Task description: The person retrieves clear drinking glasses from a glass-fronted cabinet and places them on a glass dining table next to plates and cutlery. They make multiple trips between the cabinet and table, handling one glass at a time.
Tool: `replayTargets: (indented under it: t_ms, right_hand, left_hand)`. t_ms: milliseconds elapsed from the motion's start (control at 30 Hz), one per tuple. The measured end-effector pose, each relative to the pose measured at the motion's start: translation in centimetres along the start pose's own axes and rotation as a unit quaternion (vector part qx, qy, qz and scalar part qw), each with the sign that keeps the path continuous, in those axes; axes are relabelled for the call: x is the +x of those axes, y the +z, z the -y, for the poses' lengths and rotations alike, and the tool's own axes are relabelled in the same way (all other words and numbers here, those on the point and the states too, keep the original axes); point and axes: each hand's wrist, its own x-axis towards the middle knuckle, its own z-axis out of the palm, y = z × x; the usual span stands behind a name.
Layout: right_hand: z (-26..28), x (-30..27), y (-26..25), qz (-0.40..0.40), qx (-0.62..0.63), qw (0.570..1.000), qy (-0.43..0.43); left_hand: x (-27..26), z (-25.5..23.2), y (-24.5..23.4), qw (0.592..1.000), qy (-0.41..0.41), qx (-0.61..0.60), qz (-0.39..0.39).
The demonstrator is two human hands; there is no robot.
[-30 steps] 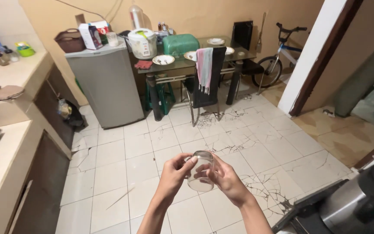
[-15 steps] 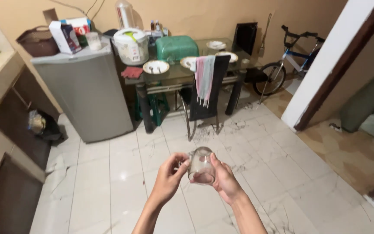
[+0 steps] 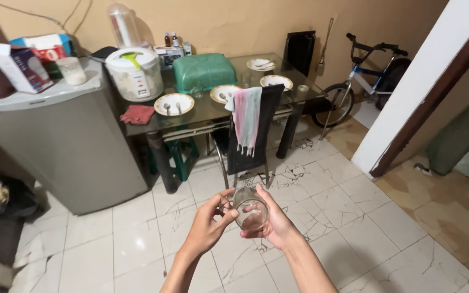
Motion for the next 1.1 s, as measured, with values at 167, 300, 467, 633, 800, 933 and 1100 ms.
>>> replayTargets:
  t_ms: [167, 300, 467, 633, 800, 933, 1100]
  right_hand:
    - [5.3, 8.1, 0.2, -0.041, -0.020, 0.999, 0.015]
    - [8.9, 15.2, -1.0, -0.079, -0.003, 0.997, -0.012]
    - [12.0, 22.7, -4.4, -0.099, 0.026, 0.994, -0.050]
    - [16.3, 28.2, -8.2, -0.137, -0.008, 0.987, -0.083]
    - [22.6, 33.0, -12.6, -0.173, -0.105, 0.972, -0.120]
    - [27.6, 38.1, -18.3, -0.169, -0.148, 0.960, -0.168]
    - [34.8, 43.7, -23.9, -0.123, -0.285, 0.912, -0.268]
  left_hand:
    - [10.1, 4.6, -2.6, 0.997, -0.031, -0.048, 0.047]
    - [18.6, 8.3, -3.5, 0.996, -0.025, -0.062, 0.063]
    - [27.2, 11.9, -2.8, 0.996, -0.043, -0.052, 0.061]
    - [35.1, 17.1, -0.2, 0.987, -0.100, -0.120, 0.021]
    - [43.5, 18.5, 4.0, 0.977, -0.184, -0.106, -0.023]
    - [51.2, 22.3, 7.4, 0.978, -0.167, -0.107, -0.067]
    - [59.4, 24.7, 11.3, 0.976, -0.163, -0.102, -0.105]
